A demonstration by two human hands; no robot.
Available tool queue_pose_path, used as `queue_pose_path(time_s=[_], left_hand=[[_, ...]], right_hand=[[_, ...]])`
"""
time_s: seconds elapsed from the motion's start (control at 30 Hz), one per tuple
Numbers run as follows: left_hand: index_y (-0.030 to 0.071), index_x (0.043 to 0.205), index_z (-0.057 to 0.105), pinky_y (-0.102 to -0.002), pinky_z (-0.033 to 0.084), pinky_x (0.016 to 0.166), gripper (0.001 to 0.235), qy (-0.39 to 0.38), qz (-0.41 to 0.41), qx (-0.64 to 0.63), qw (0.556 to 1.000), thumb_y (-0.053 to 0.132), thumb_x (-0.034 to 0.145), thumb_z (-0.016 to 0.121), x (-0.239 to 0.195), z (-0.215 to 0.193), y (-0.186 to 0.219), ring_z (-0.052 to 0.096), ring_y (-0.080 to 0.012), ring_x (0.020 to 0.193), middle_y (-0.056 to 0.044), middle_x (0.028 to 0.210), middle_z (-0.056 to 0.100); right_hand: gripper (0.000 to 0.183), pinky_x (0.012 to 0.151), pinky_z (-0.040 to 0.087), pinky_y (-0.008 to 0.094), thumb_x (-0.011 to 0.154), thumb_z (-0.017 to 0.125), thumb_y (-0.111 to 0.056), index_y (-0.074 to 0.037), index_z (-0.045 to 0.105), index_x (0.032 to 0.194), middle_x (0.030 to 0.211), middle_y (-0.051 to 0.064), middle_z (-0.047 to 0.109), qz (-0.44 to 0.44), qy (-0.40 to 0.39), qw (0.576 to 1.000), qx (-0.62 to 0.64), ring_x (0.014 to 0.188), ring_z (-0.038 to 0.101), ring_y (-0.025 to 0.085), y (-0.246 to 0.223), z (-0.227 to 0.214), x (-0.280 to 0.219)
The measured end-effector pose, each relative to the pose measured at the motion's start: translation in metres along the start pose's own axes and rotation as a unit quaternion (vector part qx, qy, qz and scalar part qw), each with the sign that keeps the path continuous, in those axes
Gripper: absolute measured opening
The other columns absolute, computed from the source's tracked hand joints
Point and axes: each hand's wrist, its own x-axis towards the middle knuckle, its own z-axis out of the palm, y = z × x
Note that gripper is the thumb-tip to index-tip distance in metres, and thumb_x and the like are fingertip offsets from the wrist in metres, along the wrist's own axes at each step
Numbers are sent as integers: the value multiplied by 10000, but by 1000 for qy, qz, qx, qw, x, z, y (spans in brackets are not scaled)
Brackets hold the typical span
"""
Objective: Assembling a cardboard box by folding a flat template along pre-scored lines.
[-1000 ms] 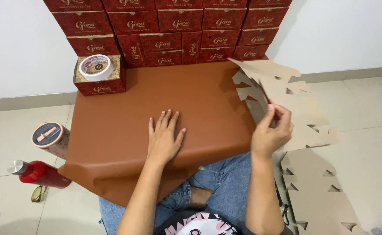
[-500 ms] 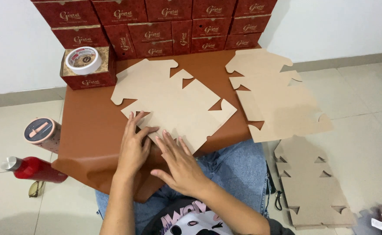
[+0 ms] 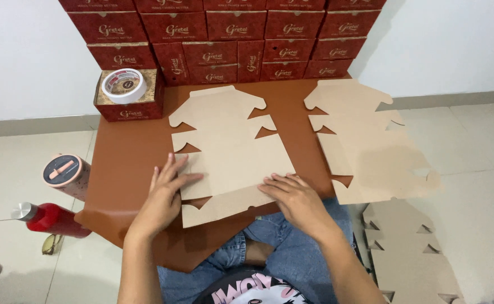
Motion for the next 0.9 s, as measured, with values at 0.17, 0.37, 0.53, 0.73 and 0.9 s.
queue_pose_path(time_s=[0.17, 0.37, 0.53, 0.73, 0.9], left_hand=[[189, 1191, 783, -613, -129, 1205, 776, -94, 6, -111, 989, -150, 527, 569, -26, -13, 4, 80, -299, 1567, -15, 1580, 453], [56, 1008, 757, -615, -68, 1220, 518, -10, -82, -119, 989, 386, 619, 843, -16, 2, 19, 305, -265, 1492, -56, 1441, 583], [69, 771, 755, -670, 61, 1204, 277, 155, -141, 57, 976, 344, 787, 778, -12, 31, 17, 347, -317, 1445, -100, 1344, 584], [110, 833, 662, -658, 97, 1213, 323, 180, -103, 94, 974, 386, 759, 813, -12, 37, 1, 467, -289, 1395, -108, 1277, 611], [99, 887, 654, -556, 151, 1211, 263, 145, -60, 60, 986, 349, 842, 724, -13, 31, 0, 413, -326, 1423, -144, 1356, 557]], right_hand=[[191, 938, 514, 399, 868, 653, -206, -155, 780, 1001, 1002, 13, 785, 36, -92, 995, -24, 928, 721, 224, 3, -32, 42], [156, 992, 442, 395, 826, 721, -216, -147, 738, 964, 929, 35, 783, 59, -145, 984, -79, 856, 725, 206, 3, -26, 84], [530, 1254, 153, 516, 720, 793, -255, -185, 691, 1236, 1197, 31, 683, 21, -29, 995, -89, 1171, 597, 212, 13, 7, 70], [509, 1237, 221, 438, 1029, 401, -257, 1, 453, 1465, 1558, 153, 440, 55, 43, 995, -69, 1474, 362, 232, 0, 65, 29], [775, 1264, 47, 433, 1033, 244, -515, 60, 196, 1550, 1647, 233, 200, -2, 7, 995, -96, 1551, 141, 300, -61, 106, 31]])
